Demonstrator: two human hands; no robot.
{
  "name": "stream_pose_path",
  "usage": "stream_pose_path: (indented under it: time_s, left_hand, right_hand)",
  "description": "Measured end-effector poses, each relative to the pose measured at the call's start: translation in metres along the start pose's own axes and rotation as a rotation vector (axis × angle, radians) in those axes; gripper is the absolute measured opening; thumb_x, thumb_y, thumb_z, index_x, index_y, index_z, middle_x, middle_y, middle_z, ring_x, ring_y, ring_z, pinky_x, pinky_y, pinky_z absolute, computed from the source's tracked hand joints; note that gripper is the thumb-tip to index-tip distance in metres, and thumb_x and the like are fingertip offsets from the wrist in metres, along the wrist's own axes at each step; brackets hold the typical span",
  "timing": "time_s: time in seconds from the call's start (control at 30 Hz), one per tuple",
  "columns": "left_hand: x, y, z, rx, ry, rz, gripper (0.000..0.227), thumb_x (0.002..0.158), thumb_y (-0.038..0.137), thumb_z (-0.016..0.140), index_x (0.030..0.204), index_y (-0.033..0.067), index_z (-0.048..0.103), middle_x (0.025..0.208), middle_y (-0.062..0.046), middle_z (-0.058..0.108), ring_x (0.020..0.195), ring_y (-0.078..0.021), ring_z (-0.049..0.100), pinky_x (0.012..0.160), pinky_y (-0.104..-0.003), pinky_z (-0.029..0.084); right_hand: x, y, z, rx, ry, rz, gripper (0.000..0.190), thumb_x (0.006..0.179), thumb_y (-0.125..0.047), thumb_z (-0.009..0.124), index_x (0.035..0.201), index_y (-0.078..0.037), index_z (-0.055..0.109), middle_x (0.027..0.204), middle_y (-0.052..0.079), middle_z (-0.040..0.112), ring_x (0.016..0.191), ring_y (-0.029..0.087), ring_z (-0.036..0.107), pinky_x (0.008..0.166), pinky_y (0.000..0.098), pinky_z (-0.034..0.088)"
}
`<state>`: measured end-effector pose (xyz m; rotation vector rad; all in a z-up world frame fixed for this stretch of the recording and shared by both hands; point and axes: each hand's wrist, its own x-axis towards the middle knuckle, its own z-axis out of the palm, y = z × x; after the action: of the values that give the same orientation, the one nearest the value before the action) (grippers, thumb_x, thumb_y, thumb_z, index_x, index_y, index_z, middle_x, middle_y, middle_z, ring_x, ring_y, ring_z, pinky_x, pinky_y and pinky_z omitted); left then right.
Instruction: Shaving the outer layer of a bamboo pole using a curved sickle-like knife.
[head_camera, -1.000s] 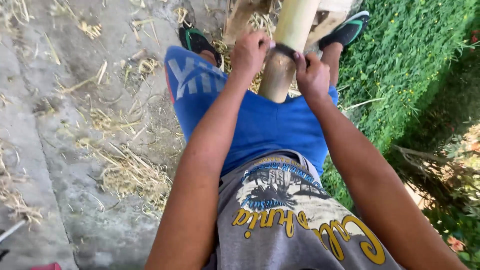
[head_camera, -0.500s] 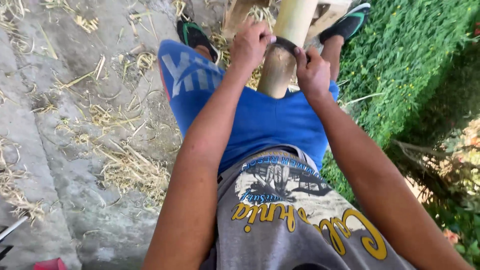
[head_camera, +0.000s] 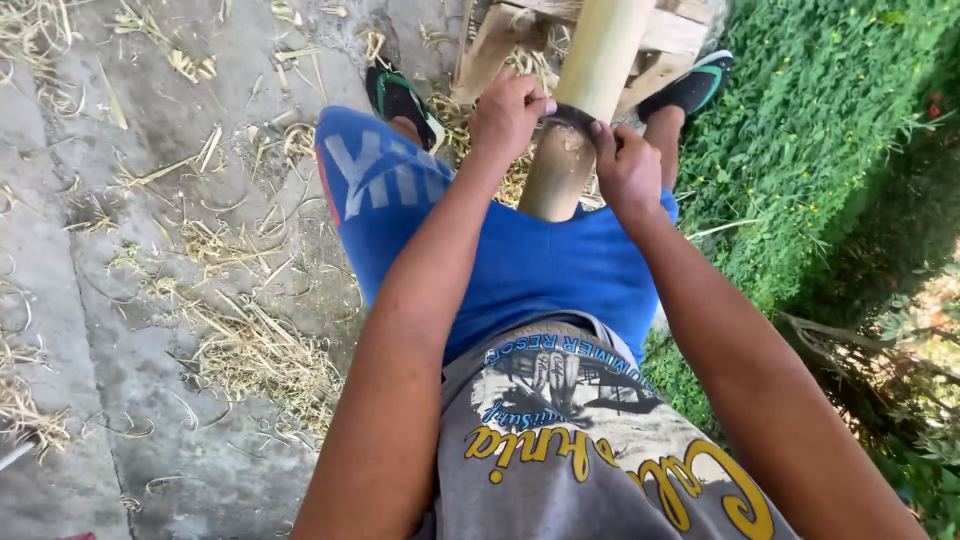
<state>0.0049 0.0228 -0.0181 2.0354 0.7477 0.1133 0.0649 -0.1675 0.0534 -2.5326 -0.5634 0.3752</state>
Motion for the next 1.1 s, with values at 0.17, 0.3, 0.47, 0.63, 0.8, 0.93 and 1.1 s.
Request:
stream_pose_path:
  time_s: [0.17,0.3,0.47,0.63,0.8,0.93,1.1]
  left_hand:
    - [-0.005,-0.013,0.015,0.020,0.039,0.058,0.014,0.090,0.029,0.078,0.090,0.0159,0.072,0.100,-0.009,0.068,0.094,-0.0305,0.068,0.077,-0.047,0.054]
    - [0.000,0.010,-0.009,0.044,0.096,0.068,0.021,0.076,0.030,0.085,0.079,0.0133,0.071,0.097,-0.010,0.066,0.093,-0.0326,0.066,0.072,-0.049,0.051]
    - [-0.012,0.015,-0.004,0.024,-0.011,0.020,0.024,0.079,0.032,0.085,0.081,0.0136,0.070,0.093,-0.007,0.064,0.092,-0.0294,0.067,0.073,-0.048,0.052]
    - [0.006,-0.002,0.002,0.046,0.017,0.024,0.021,0.075,0.032,0.084,0.078,0.0163,0.070,0.089,-0.006,0.063,0.089,-0.0284,0.066,0.070,-0.046,0.052]
    - [-0.019,0.012,-0.006,0.038,0.011,0.071,0.025,0.077,0.034,0.084,0.080,0.0143,0.069,0.091,-0.006,0.064,0.091,-0.0295,0.067,0.073,-0.048,0.051]
    - [-0.021,0.010,-0.009,0.056,-0.016,0.042,0.025,0.076,0.035,0.085,0.078,0.0152,0.070,0.090,-0.007,0.063,0.090,-0.0288,0.066,0.071,-0.048,0.050]
    - [0.000,0.006,-0.012,0.030,-0.059,0.009,0.021,0.083,0.038,0.082,0.085,0.0203,0.071,0.093,0.000,0.066,0.093,-0.0240,0.068,0.076,-0.045,0.051]
  right_hand:
    - [-0.004,0.003,0.000,0.008,-0.012,0.009,0.049,0.108,-0.043,0.061,0.088,0.000,0.071,0.077,0.028,0.067,0.076,0.048,0.067,0.068,0.0546,0.051]
    - [0.003,0.006,0.008,0.018,-0.004,0.054,0.048,0.107,-0.044,0.062,0.090,0.000,0.073,0.077,0.028,0.068,0.076,0.048,0.068,0.068,0.0553,0.051]
    - [-0.012,0.020,0.008,0.060,0.024,-0.009,0.046,0.106,-0.042,0.061,0.096,0.000,0.075,0.081,0.028,0.069,0.078,0.047,0.070,0.069,0.0534,0.053]
    - [0.003,-0.002,0.002,0.044,-0.019,0.018,0.045,0.106,-0.041,0.062,0.094,0.000,0.075,0.078,0.028,0.069,0.076,0.046,0.070,0.070,0.0531,0.053]
    - [-0.016,0.030,0.008,0.044,-0.002,-0.074,0.045,0.109,-0.037,0.060,0.090,0.002,0.073,0.078,0.028,0.066,0.074,0.046,0.068,0.069,0.0531,0.052]
    - [-0.021,0.018,0.006,0.050,-0.034,0.094,0.047,0.108,-0.037,0.062,0.085,0.004,0.068,0.073,0.029,0.062,0.066,0.046,0.065,0.062,0.0528,0.048]
    - [-0.003,0.017,0.011,0.030,0.068,-0.067,0.044,0.104,-0.039,0.068,0.083,0.000,0.068,0.067,0.024,0.065,0.064,0.045,0.066,0.060,0.0519,0.051]
